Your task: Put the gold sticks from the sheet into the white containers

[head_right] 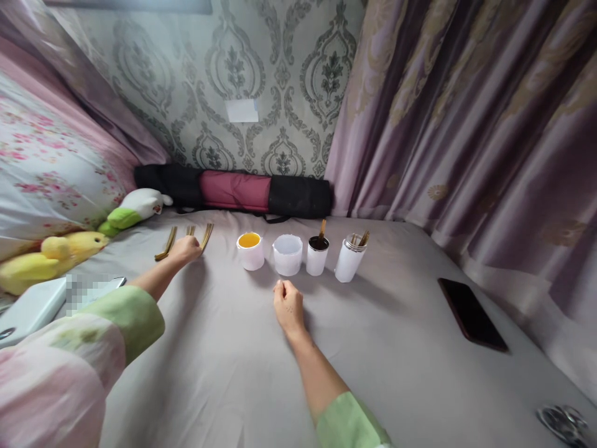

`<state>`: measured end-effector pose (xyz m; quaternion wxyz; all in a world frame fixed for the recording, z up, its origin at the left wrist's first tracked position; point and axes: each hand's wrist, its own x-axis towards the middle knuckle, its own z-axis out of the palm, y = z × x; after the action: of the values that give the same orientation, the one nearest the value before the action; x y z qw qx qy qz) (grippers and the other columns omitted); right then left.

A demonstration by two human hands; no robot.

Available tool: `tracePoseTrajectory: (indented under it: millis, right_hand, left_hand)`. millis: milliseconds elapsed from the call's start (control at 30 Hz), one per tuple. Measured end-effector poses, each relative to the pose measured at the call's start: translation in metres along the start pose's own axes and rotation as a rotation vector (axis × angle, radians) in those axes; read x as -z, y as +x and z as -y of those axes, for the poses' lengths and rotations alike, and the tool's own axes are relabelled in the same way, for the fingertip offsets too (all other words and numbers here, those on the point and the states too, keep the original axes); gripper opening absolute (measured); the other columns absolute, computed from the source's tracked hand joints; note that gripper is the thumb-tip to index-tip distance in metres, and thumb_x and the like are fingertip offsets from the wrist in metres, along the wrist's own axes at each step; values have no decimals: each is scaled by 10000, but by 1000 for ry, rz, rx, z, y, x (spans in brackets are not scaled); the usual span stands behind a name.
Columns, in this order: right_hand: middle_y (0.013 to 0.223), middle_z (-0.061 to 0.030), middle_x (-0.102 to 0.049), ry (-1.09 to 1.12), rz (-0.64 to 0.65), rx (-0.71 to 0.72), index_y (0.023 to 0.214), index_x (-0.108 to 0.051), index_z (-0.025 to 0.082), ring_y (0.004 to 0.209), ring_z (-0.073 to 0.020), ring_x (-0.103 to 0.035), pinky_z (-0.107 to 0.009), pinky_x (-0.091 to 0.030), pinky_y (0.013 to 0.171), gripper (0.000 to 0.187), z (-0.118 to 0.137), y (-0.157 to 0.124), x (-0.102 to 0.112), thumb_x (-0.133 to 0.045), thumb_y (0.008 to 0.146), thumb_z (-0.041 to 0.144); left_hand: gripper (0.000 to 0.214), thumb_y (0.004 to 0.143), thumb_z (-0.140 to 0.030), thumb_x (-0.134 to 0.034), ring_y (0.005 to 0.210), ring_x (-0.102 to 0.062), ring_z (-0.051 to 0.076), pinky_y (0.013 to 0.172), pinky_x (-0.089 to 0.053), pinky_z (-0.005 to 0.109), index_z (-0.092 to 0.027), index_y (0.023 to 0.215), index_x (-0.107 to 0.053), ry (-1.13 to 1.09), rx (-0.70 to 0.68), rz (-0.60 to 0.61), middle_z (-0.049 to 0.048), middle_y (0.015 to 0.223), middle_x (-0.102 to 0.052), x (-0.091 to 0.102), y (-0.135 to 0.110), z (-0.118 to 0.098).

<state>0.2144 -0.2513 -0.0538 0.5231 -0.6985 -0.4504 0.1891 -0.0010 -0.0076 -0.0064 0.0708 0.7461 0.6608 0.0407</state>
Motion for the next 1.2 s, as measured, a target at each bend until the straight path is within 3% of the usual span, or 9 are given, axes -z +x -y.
tracePoseTrajectory:
  millis: [400, 1200]
  right_hand:
    - [552, -9, -534, 0, -1, -11, 660, -546, 158, 496, -93, -438, -191, -298, 469, 353, -1, 1, -1, -348, 827, 398]
    - [541, -1, -525, -25, 9, -19, 662, -538, 164, 512, -97, -450, -191, -302, 489, 347, 0, 1, -1, -344, 832, 396]
  left_hand:
    - [297, 665, -143, -451, 947, -562, 276, 733, -444, 317, -95, 909, -614, 66, 0, 29, 195, 976, -609, -8, 3, 2]
    - [301, 632, -144, -476, 905, -575, 275, 717, -438, 302, -112, 892, -624, 64, 9, 32, 179, 932, -620, -16, 11, 7]
